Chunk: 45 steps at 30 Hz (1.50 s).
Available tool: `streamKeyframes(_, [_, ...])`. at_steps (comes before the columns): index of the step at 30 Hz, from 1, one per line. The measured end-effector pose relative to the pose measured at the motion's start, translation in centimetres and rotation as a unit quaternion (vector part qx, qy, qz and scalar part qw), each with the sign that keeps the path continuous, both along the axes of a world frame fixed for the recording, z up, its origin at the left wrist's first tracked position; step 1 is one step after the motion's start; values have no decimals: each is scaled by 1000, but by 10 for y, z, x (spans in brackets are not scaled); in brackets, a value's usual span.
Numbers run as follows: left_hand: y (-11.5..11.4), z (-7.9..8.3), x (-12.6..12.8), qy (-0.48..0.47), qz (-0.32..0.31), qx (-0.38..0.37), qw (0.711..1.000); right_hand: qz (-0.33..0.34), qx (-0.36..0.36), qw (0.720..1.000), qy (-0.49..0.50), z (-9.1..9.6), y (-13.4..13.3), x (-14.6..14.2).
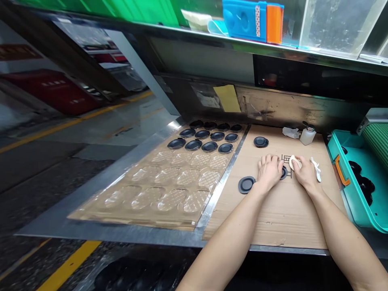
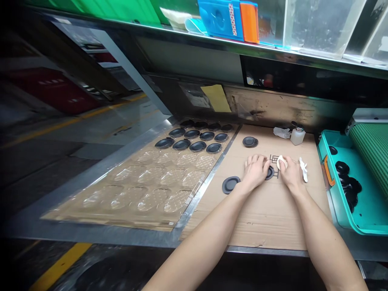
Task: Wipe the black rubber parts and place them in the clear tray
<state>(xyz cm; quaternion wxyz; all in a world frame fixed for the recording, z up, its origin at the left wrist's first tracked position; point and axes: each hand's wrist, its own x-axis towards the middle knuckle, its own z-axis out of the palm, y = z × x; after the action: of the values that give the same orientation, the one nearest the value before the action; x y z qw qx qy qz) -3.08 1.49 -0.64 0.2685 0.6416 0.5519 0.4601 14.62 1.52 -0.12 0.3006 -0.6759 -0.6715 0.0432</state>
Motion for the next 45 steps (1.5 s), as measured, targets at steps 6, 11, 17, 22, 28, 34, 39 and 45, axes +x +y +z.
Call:
streamKeyframes(6, [-22,20,-1,121,-109,-26,986,4,2,1000,7,0,0,2])
streamKeyframes(11, [-50,48,-26,163,-123,0,979,-4,-12,1000,5,0,2,1])
streamKeyframes(17, [-77,55,-113,190,-100,-51,975,-1,-29,999,-20,1,-3,-5])
streamKeyframes(22, [-71,36,-118,244,-114,-110,957,-17,-47,998,-27,0,-5,-6])
streamKeyframes(28, [-58,37,-104,290,-148,-116,938,-5,-69,997,-43,3,-5,-8])
streamKeyframes(34, [-51,38,-135,364,-185,-128,904,42,-109,991,-70,6,-14,-19])
streamKeyframes(39, [-9,65,-97,427,-181,-17,886,34,-98,993,-51,3,-12,-24])
streamKeyframes(45, [-4,165,105,365,-282,164,872,46,-84,995,-27,-3,-11,-26])
